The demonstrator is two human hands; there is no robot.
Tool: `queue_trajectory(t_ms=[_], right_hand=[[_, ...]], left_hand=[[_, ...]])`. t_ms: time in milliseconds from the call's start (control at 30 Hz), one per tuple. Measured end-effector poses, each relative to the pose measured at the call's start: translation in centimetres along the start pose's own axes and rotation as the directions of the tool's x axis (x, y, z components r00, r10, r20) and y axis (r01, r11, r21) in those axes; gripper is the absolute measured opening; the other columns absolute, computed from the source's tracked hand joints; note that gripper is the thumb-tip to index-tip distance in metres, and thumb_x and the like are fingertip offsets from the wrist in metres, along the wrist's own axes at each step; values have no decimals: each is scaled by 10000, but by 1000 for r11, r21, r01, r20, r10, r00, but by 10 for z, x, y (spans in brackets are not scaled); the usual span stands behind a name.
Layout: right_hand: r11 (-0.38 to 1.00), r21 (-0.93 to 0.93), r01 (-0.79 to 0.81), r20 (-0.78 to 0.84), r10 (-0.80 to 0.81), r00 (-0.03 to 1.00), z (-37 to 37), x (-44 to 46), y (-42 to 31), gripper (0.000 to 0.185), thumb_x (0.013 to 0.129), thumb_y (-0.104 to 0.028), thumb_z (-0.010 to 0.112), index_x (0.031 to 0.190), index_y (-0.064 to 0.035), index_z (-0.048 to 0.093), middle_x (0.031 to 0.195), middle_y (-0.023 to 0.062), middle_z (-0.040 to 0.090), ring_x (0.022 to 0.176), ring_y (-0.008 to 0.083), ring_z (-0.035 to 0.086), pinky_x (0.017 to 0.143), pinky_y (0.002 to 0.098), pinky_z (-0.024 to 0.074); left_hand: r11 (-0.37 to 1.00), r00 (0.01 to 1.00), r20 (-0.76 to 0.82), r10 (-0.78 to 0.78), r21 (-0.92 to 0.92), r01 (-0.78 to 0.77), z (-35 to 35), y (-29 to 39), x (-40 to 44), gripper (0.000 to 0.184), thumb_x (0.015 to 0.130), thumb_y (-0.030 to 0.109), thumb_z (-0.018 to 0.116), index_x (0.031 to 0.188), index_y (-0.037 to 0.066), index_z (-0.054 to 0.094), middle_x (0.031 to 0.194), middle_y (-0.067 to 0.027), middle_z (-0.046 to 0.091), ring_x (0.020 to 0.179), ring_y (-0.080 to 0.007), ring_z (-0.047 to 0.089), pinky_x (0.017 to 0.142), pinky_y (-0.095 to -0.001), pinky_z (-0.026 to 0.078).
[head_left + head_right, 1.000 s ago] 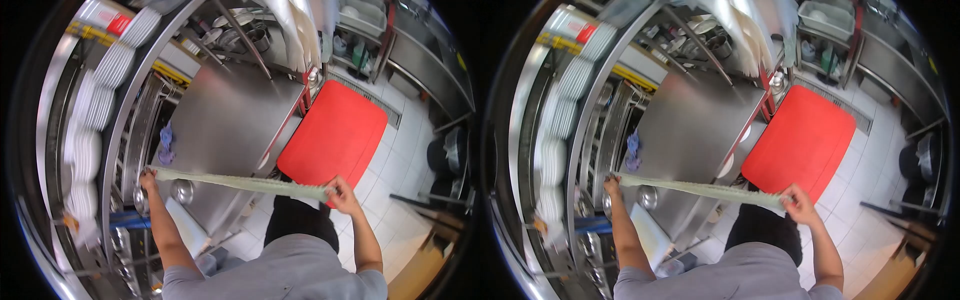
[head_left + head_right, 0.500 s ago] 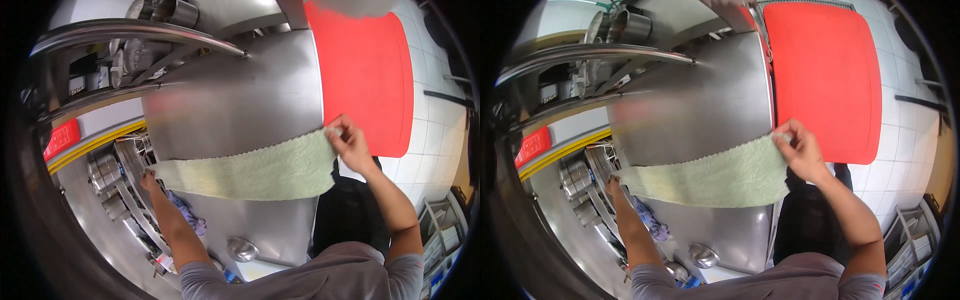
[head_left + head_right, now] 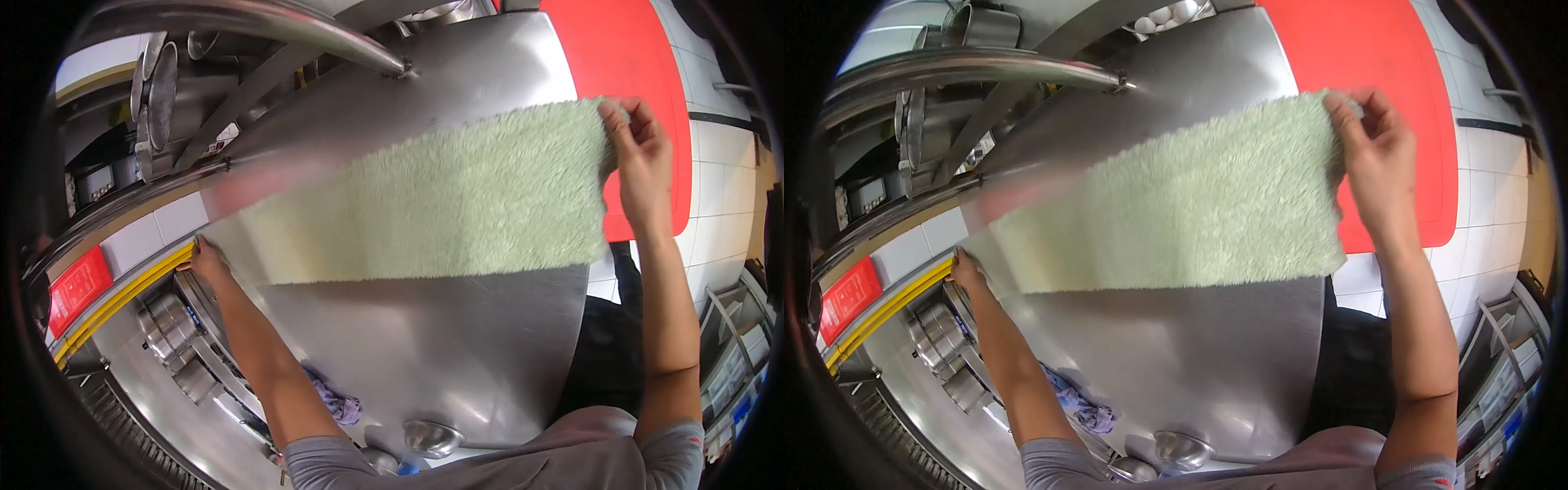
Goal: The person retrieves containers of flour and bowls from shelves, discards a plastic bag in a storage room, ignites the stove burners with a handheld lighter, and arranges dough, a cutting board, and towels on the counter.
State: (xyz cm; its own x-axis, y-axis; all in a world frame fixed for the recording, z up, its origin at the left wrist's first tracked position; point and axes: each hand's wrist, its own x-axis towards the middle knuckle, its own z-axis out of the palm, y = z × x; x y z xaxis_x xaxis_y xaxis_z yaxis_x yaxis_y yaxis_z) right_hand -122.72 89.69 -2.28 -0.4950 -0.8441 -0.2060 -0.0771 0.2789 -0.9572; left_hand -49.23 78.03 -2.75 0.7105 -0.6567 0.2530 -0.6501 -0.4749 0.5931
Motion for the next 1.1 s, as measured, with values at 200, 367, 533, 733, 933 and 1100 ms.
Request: queue_trajectory(t_ms=[200,367,533,733,933,1100], right_hand=[[999,-30,34,-54,-35,998,1,7,5,223,967,-210,656,1013,8,652,883,30,636,781,84,571,680,240,458],[999,-25,26,-79,-28,996,8,-3,10,220,1002,-215,603,1054,-1,623,883,32,624,775,73,561,679,224,458],[990,-103,101,-31,-105,994,20,2,28,274,1017,-249,585,1111,6,623,906,49,623,797,79,573,687,219,468],[938,-276,211,-32,-228,973,5,-3,10,294,1000,-220,595,1200,-5,616,1038,106,627,918,144,604,756,280,495],[370,-391,843,640,-549,538,20,-34,-32,532,905,-381,616,1404,-225,516,1506,94,428,1400,315,373,1145,521,267],[334,-381,862,814,-320,484,32,-42,-24,671,920,-560,507,1528,-345,322,1629,50,221,1504,310,188,1223,575,89]], left_hand=[[996,997,70,22,-83,-16,24,-8,33,346,945,256,678,1061,-69,677,918,-108,704,797,-182,614,728,-307,500],[995,996,38,84,-58,-82,35,-16,35,377,934,279,693,1057,-77,676,928,-121,713,797,-189,628,744,-313,511],[955,985,-28,173,251,-160,39,-5,26,395,922,312,701,1040,-65,687,946,-163,725,791,-243,661,740,-329,521],[917,897,-219,384,208,-342,13,35,-22,448,931,402,662,1035,-31,707,930,-176,731,805,-293,682,762,-376,531],[861,895,223,387,260,-437,-10,19,-76,619,990,508,508,1418,60,503,1371,-252,546,1257,-367,538,1056,-404,401],[849,892,396,219,373,-374,-2,32,-92,688,1023,559,359,1558,133,283,1597,-240,233,1480,-391,217,1195,-435,158]])
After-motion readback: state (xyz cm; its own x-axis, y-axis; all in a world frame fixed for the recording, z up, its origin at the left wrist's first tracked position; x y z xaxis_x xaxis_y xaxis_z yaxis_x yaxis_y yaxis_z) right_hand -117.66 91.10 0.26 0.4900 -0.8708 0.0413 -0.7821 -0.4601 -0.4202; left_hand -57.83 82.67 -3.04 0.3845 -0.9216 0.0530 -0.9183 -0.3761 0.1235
